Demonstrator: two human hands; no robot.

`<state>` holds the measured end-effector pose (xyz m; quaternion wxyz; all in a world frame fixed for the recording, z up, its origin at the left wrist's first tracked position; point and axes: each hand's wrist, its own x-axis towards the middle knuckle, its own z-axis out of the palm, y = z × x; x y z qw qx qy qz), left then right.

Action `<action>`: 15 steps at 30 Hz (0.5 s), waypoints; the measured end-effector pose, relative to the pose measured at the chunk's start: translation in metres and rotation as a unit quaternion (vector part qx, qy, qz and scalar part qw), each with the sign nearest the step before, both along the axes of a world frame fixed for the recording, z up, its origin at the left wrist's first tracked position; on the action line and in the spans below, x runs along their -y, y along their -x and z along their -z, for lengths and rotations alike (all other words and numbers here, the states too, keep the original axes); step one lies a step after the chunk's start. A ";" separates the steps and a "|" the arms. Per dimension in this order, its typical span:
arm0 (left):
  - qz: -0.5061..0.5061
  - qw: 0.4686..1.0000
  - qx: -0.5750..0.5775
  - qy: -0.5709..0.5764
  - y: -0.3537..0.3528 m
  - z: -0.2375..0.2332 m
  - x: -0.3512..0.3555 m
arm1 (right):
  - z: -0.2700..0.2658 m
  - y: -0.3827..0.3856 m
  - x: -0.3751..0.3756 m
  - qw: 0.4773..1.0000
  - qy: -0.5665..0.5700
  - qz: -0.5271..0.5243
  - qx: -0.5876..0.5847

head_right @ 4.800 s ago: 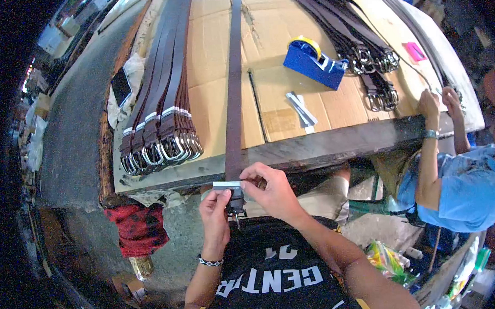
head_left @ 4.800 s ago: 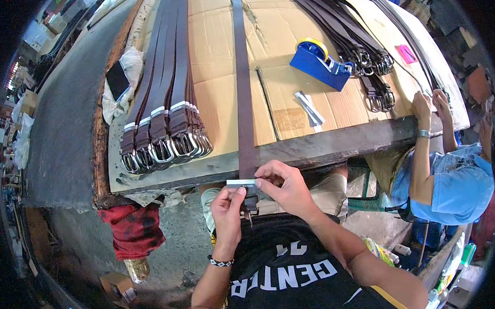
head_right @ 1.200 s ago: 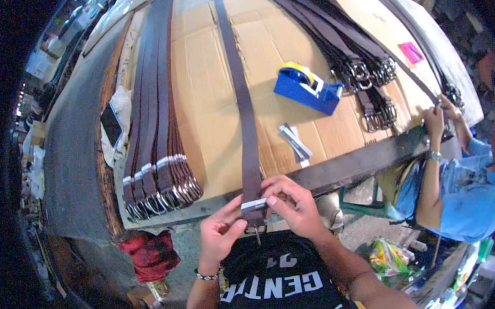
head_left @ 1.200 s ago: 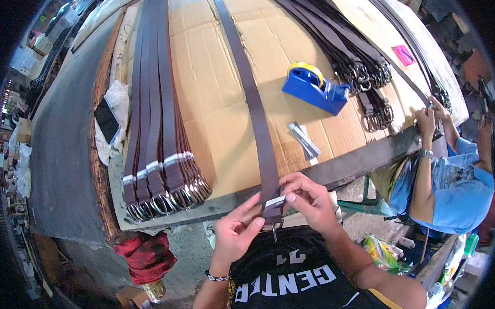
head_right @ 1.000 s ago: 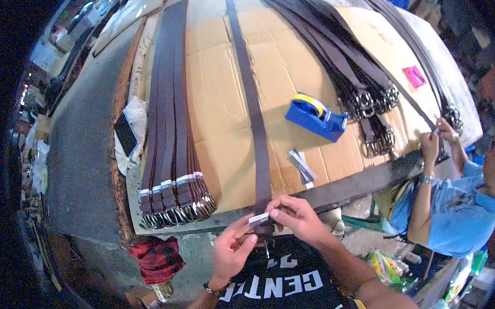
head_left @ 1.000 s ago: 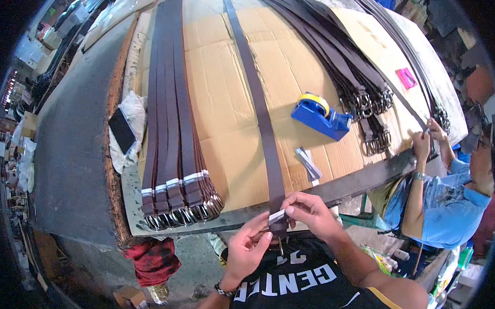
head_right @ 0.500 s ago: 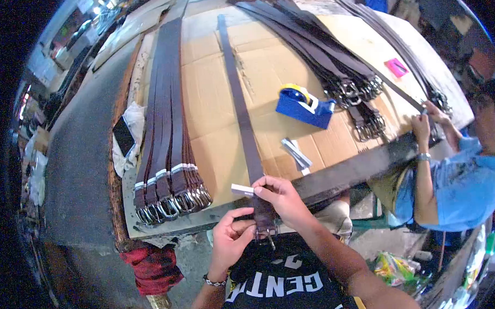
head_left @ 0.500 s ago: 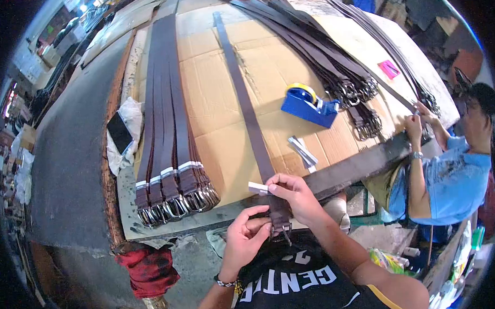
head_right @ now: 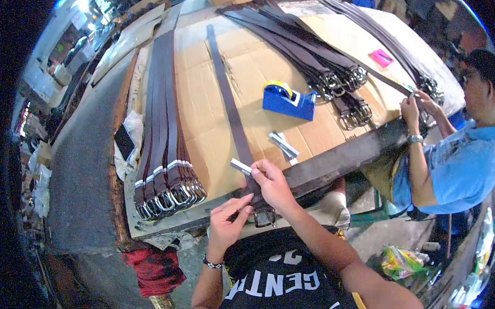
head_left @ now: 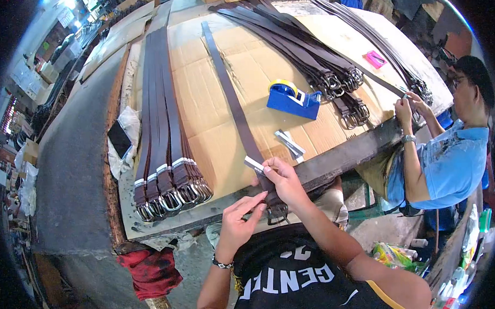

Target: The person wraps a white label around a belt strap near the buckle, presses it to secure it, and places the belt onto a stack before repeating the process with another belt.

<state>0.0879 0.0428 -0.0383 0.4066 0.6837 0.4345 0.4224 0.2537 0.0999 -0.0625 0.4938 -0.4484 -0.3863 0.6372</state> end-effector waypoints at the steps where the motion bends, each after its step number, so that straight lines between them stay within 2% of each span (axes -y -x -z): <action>1: 0.002 1.000 -0.007 -0.006 0.000 -0.007 -0.002 | 0.002 0.001 0.000 1.000 -0.007 -0.007 0.000; 5: 0.012 1.000 -0.002 -0.002 0.004 -0.012 -0.007 | 0.014 0.002 -0.003 0.999 -0.040 -0.027 0.008; 15: 0.025 0.994 -0.094 -0.055 0.011 -0.016 -0.023 | 0.011 0.006 -0.012 0.998 -0.043 -0.039 0.012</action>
